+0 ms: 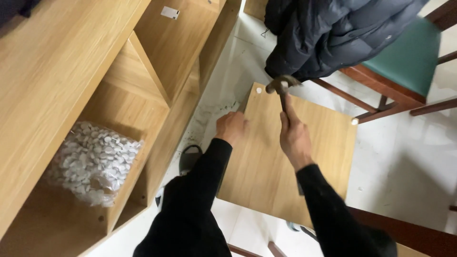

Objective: The person places a wooden board on a chair, then uses a hammer to tap white plastic feet into the corners of the board. The person retrieves the feet from a nearby shelf and secures each one before lifting the board.

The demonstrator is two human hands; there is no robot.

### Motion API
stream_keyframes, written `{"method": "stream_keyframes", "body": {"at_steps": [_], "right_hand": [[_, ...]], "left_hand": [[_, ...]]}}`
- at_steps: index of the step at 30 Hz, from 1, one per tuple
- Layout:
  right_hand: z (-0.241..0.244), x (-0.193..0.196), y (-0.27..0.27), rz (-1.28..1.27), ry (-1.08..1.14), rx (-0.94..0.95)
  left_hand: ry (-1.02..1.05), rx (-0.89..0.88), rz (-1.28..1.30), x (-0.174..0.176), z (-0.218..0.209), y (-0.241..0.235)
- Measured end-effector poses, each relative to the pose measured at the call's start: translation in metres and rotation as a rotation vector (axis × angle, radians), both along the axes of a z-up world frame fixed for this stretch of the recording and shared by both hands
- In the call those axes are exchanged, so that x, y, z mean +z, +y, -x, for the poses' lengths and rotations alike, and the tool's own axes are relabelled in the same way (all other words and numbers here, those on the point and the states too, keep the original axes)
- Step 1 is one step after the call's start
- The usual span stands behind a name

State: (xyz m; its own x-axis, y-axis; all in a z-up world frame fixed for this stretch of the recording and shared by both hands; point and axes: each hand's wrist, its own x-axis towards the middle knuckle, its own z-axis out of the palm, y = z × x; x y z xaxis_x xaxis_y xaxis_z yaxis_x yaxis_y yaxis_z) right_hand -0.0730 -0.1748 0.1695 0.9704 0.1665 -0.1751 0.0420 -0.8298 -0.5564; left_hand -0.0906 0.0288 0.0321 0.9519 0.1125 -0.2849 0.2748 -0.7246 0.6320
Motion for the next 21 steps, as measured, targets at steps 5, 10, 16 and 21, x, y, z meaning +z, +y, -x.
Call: {"method": "stream_keyframes", "body": {"at_steps": [5, 10, 16, 21], "right_hand": [[0.08, -0.03, -0.085, -0.441, 0.243, -0.261], [0.188, -0.058, -0.163, -0.77, 0.5, -0.401], [0.215, -0.081, -0.207, -1.01, 0.621, -0.507], [0.211, -0.087, -0.209, -0.989, 0.627, -0.518]], "left_hand": [[-0.035, 0.037, 0.007, 0.062, 0.082, 0.007], [-0.501, 0.338, -0.092, 0.044, 0.243, 0.042], [-0.511, 0.891, -0.099, -0.01, 0.411, 0.094], [-0.326, 1.091, -0.234, -0.032, 0.418, 0.14]]}}
